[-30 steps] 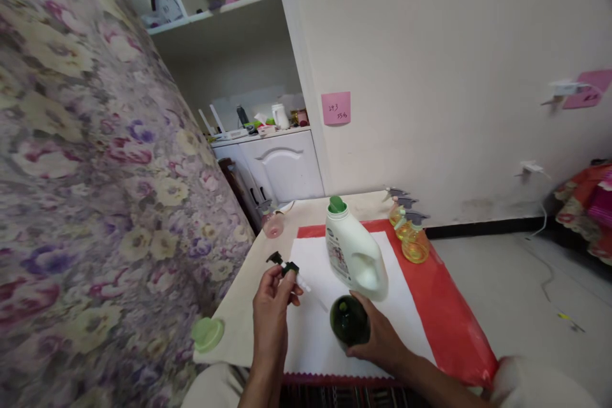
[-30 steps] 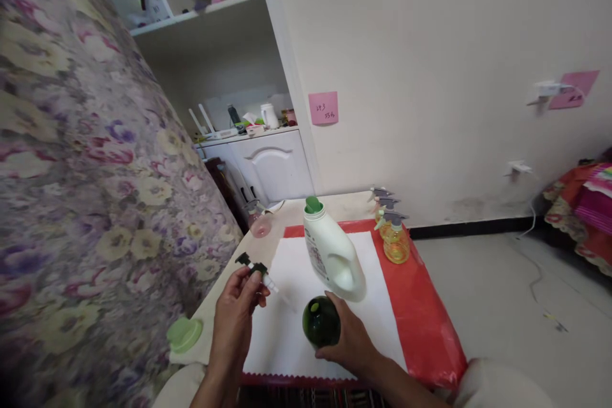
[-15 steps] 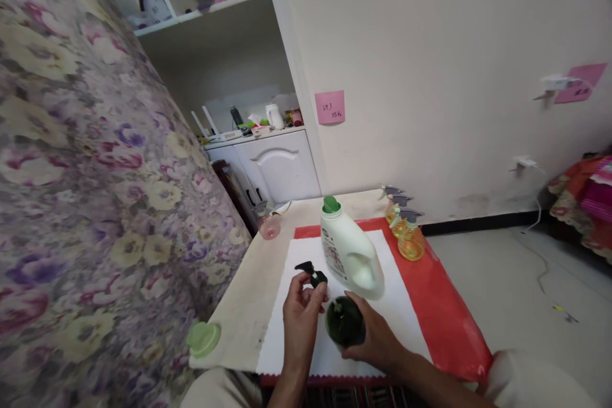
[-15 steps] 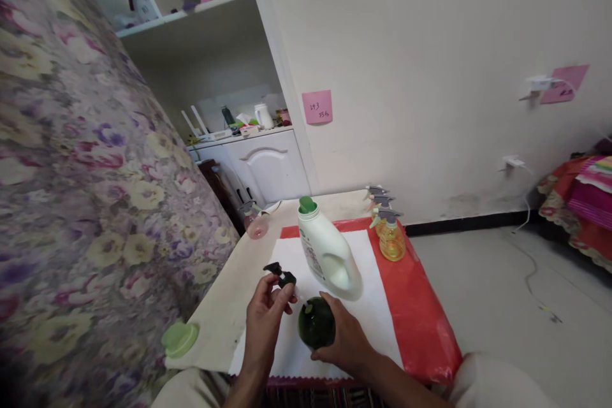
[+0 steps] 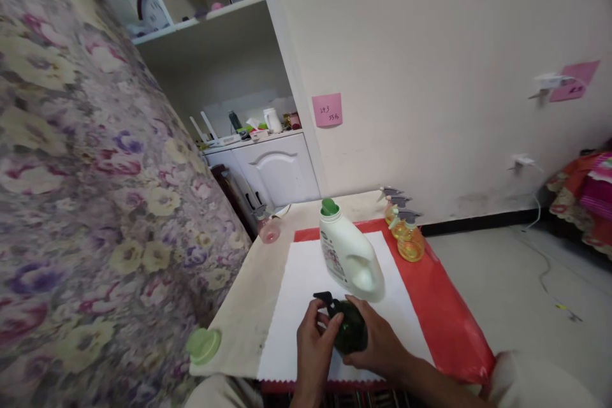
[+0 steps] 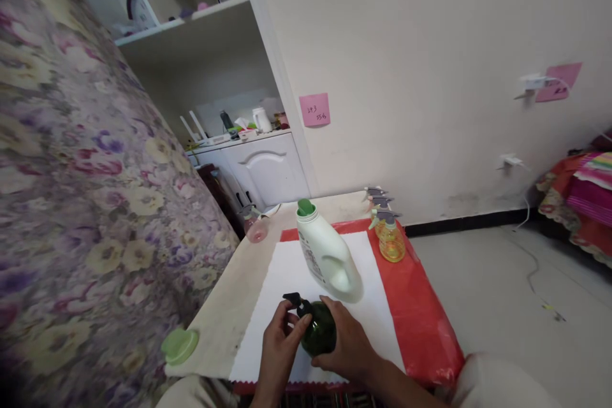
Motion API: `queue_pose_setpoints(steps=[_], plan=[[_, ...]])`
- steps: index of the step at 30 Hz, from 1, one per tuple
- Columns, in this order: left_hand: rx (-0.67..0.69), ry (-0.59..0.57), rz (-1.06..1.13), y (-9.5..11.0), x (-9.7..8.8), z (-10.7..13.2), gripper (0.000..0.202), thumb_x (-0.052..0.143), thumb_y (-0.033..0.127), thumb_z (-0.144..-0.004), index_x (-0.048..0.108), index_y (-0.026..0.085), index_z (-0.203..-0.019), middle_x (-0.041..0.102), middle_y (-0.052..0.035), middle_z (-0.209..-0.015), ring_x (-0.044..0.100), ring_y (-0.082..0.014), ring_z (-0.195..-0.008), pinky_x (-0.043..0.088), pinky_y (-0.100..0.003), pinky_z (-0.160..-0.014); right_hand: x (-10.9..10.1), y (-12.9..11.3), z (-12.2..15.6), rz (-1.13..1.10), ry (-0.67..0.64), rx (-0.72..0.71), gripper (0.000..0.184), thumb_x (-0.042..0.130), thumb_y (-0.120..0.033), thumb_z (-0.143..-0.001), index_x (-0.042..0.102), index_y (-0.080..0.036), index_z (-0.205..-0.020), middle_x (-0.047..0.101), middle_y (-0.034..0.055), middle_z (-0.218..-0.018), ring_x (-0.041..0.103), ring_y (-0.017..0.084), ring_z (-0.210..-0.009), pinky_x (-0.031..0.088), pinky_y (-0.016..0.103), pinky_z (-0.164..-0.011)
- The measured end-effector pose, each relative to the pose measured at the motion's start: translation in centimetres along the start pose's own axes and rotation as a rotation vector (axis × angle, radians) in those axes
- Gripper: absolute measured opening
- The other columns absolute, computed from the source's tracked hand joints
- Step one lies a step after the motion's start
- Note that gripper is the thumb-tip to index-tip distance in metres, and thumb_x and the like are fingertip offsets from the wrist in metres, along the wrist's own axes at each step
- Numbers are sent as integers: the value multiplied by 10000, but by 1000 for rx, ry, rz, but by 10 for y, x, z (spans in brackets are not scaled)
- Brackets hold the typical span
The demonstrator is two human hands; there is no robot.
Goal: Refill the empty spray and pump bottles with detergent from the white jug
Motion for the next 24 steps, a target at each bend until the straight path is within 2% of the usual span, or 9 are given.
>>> queue_pose_setpoints(steps=[6,10,13,15,17,20,22,24], plan=[[-22,0,31,-1,0,0,315,697,371,-712,608,181,-946,486,62,-579,479,-137,-572,389,-229,-556,-4,-6,2,32,-10,24,1051,819,-247,-449,352,-236,-1390,507,106,-1357,470,326,-1247,378,461,-1044],[-50,-49,90,-5,-1,-3,346,708,365,-697,637,190,-987,489,66,-565,469,-131,-548,383,-226,-545,-6,-7,3,55,-17,40,1053,816,-246,-451,351,-210,-1394,513,113,-1351,474,323,-1239,392,449,-1032],[-50,-80,112,-4,-4,-6,423,735,341,-663,643,202,-1052,631,4,-779,487,-127,-571,399,-233,-543,-6,-7,2,68,-10,48,1065,821,-254,-439,352,-222,-1394,516,106,-1346,474,330,-1235,394,453,-1027],[-41,-69,110,-2,-6,-8,449,752,334,-641,640,208,-1057,660,-34,-944,501,-128,-591,409,-238,-544,-7,-6,0,67,-4,50,1063,821,-261,-439,352,-231,-1393,521,101,-1339,480,334,-1227,397,454,-1021],[-41,-42,91,-2,-6,-9,416,752,348,-641,641,205,-1016,655,-13,-834,501,-136,-585,404,-237,-543,-7,-6,-1,65,1,45,1055,818,-261,-441,356,-227,-1388,525,102,-1333,485,334,-1221,400,449,-1020],[-38,2,61,0,-4,-9,303,742,370,-655,634,203,-883,508,61,-564,478,-142,-558,383,-226,-544,-8,-7,-1,65,7,24,1048,821,-252,-437,363,-222,-1380,519,104,-1338,475,328,-1234,387,441,-1038],[-25,4,50,3,-3,-8,253,733,385,-668,624,207,-811,451,76,-527,462,-137,-543,377,-224,-544,-9,-8,-1,58,8,15,1047,826,-251,-436,365,-229,-1376,522,99,-1334,479,323,-1231,389,436,-1038],[8,-24,41,8,-4,-7,229,711,397,-694,638,210,-804,498,56,-577,478,-141,-561,390,-231,-560,-11,-8,0,47,6,14,1039,827,-249,-439,368,-240,-1371,532,91,-1321,496,316,-1214,404,427,-1025]])
Point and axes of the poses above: each hand's wrist, its own z-axis away from the middle knuckle, its own x-axis out of the palm, y = z × x, the point moved 5 cm from there along -z, towards the middle knuckle
